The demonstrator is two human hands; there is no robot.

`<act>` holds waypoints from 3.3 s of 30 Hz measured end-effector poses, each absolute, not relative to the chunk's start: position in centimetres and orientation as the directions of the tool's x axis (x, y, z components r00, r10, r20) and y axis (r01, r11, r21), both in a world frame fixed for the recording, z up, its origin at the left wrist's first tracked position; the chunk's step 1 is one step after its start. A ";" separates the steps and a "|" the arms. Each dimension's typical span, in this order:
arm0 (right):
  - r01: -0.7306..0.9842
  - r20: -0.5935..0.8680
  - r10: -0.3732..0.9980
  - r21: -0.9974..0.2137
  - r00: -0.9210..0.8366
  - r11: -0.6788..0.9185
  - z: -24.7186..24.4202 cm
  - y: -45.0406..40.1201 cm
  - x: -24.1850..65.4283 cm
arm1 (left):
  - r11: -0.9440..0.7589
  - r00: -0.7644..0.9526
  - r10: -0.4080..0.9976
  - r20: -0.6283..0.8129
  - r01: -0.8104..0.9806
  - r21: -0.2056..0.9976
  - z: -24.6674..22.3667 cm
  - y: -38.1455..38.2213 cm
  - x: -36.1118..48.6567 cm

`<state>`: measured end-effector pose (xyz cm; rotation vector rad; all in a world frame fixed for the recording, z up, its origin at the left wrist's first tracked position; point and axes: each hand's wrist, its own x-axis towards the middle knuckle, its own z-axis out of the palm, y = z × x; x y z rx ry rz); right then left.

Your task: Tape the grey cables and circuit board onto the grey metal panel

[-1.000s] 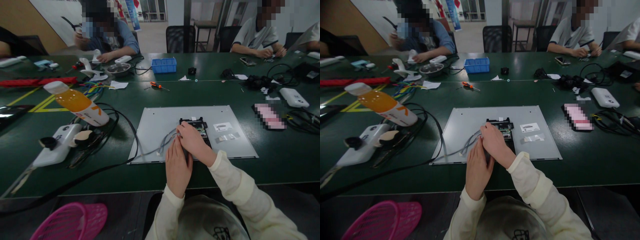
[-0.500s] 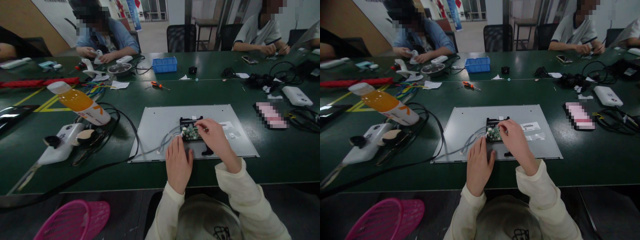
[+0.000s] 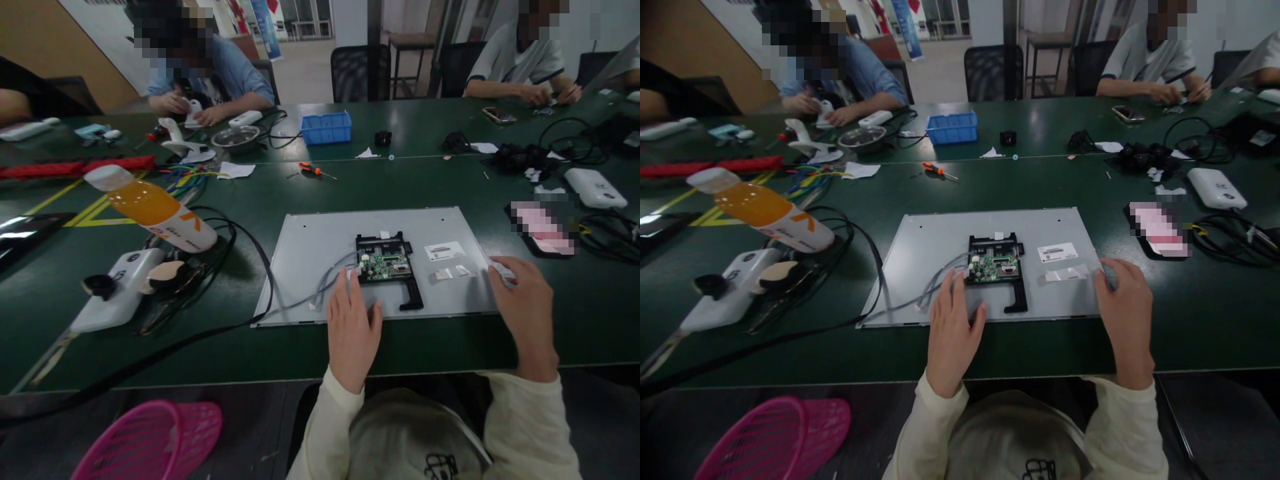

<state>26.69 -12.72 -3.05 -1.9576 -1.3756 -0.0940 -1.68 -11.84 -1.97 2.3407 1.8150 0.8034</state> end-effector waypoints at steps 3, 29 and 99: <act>0.849 0.393 0.824 -0.495 0.407 -0.184 -4.0 -12.4 27.2 | -0.311 0.178 0.920 0.349 0.874 0.373 -1.8 -11.8 -1.7; 0.183 0.066 0.898 -0.983 0.436 -0.017 -0.1 -11.8 22.0 | -0.395 0.195 0.884 0.425 0.799 0.453 -0.9 -12.4 -1.7; 0.867 0.323 0.945 -0.484 0.051 0.118 -4.0 -16.4 14.5 | -0.526 0.480 0.847 0.226 0.817 0.236 -2.5 -15.1 3.2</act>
